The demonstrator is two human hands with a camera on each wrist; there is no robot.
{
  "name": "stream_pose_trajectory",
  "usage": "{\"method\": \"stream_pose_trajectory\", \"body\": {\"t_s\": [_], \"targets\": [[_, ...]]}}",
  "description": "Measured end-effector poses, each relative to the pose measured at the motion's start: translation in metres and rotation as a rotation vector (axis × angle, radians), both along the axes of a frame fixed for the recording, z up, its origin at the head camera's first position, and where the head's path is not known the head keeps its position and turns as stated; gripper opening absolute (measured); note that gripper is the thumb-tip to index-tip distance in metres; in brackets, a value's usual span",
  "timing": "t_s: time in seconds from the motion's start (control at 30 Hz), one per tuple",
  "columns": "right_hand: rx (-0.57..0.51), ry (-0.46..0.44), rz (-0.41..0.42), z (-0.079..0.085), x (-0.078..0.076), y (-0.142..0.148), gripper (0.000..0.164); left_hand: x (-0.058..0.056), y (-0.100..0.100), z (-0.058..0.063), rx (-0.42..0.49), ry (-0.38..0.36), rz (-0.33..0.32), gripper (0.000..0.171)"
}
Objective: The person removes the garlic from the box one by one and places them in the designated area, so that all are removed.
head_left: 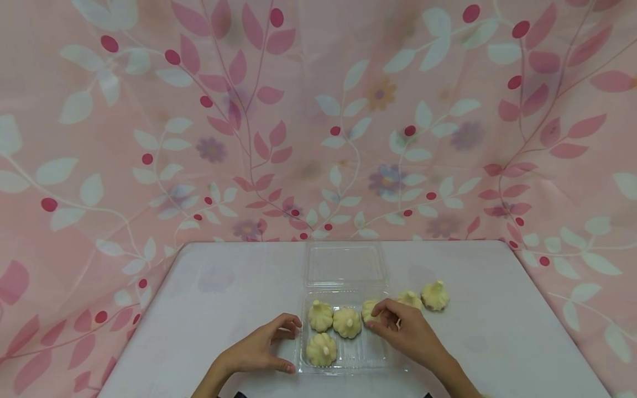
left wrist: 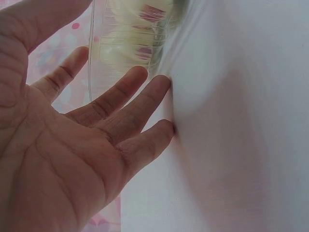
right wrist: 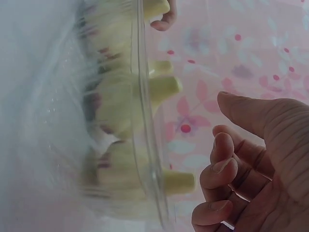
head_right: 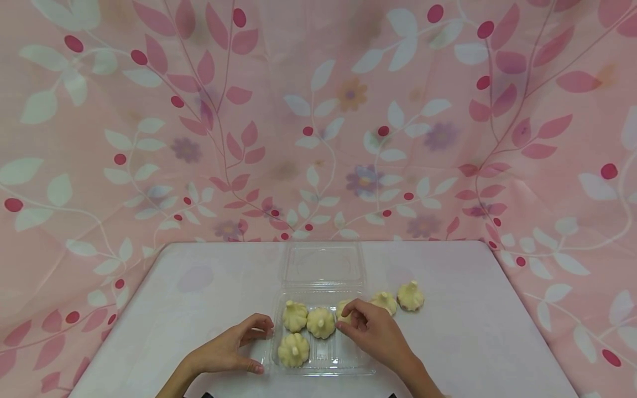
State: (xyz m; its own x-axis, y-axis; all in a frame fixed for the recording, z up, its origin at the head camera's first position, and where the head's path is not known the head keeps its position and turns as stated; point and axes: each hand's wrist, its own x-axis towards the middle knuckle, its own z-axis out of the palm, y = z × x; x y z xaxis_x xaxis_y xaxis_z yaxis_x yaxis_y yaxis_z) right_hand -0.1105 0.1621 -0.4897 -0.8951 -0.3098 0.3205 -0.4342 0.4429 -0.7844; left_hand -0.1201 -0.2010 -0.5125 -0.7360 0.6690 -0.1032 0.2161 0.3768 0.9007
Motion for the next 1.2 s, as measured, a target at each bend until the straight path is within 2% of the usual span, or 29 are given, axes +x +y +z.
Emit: {"method": "stream_pose_trajectory", "body": {"t_s": [0.23, 0.47, 0.63, 0.87, 1.2], "targets": [[-0.003, 0.04, 0.069, 0.0, 0.004, -0.011, 0.02, 0.0, 0.0, 0.001, 0.008, 0.001, 0.001, 0.08], [-0.007, 0.034, 0.104, -0.001, 0.007, -0.022, 0.021, 0.001, 0.001, 0.003, 0.01, 0.003, 0.005, 0.078], [-0.013, 0.071, 0.131, -0.001, 0.009, -0.029, 0.021, 0.001, 0.001, 0.002, 0.012, 0.006, 0.004, 0.078], [-0.012, 0.02, 0.148, -0.001, 0.012, -0.039, 0.022, 0.0, 0.0, -0.002, -0.005, 0.028, 0.0, 0.08], [-0.01, 0.008, 0.167, -0.002, 0.016, -0.053, 0.021, 0.0, 0.001, 0.002, 0.02, 0.01, -0.007, 0.079]]}}
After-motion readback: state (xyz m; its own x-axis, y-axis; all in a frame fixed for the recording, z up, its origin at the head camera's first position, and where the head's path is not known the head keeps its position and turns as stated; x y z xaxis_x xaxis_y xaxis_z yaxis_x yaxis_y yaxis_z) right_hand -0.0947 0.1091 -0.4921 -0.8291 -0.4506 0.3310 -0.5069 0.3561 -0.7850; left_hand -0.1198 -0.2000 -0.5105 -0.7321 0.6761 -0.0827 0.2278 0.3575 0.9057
